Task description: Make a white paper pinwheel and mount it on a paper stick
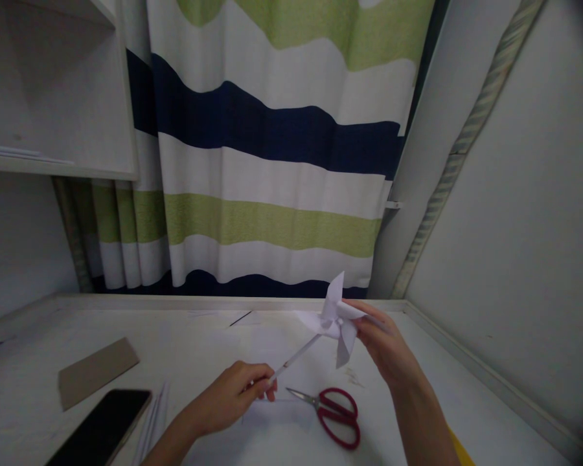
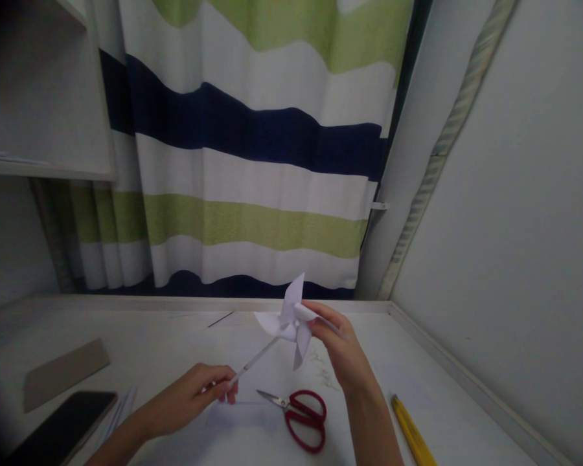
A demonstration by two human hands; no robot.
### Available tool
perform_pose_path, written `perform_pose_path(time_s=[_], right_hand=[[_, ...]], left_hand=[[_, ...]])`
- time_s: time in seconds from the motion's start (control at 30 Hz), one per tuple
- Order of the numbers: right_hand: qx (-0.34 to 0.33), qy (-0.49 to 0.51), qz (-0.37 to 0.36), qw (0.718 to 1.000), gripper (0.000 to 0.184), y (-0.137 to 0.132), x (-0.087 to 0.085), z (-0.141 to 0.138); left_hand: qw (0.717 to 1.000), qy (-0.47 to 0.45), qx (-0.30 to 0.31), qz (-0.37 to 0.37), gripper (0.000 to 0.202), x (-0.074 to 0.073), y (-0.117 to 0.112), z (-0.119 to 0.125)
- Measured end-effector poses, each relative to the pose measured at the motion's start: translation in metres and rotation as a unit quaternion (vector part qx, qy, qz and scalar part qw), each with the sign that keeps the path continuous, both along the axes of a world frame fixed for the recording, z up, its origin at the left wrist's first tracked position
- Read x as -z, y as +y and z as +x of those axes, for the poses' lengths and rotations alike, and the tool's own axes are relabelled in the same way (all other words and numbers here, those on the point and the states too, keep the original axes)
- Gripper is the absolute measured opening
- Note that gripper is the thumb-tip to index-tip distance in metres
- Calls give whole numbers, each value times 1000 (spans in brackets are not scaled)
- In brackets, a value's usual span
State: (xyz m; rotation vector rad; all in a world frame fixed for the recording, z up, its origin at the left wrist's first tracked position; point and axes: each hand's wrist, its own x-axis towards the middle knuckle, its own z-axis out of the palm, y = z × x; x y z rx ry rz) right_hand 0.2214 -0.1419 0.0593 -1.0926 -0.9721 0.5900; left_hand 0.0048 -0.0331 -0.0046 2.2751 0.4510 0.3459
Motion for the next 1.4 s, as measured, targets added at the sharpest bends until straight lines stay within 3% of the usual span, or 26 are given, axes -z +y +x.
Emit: perform_pose_path(time_s=[0.5, 1.13, 1.27, 1.4], right_hand=[[-32, 27, -16, 999, 24, 1, 2, 7], [15, 71, 45, 996, 27, 30, 23, 14], [-12, 74, 54, 996, 27, 31, 21, 15], [-64, 77, 55, 993, 38, 26, 16, 16]], left_hand=[[999, -16, -17, -36, 28, 1, 0, 1], [995, -53, -83, -36, 33, 8, -15, 14], [996, -45, -71, -39, 33, 11, -12, 13], [995, -48, -76, -39, 32, 9, -12, 13]])
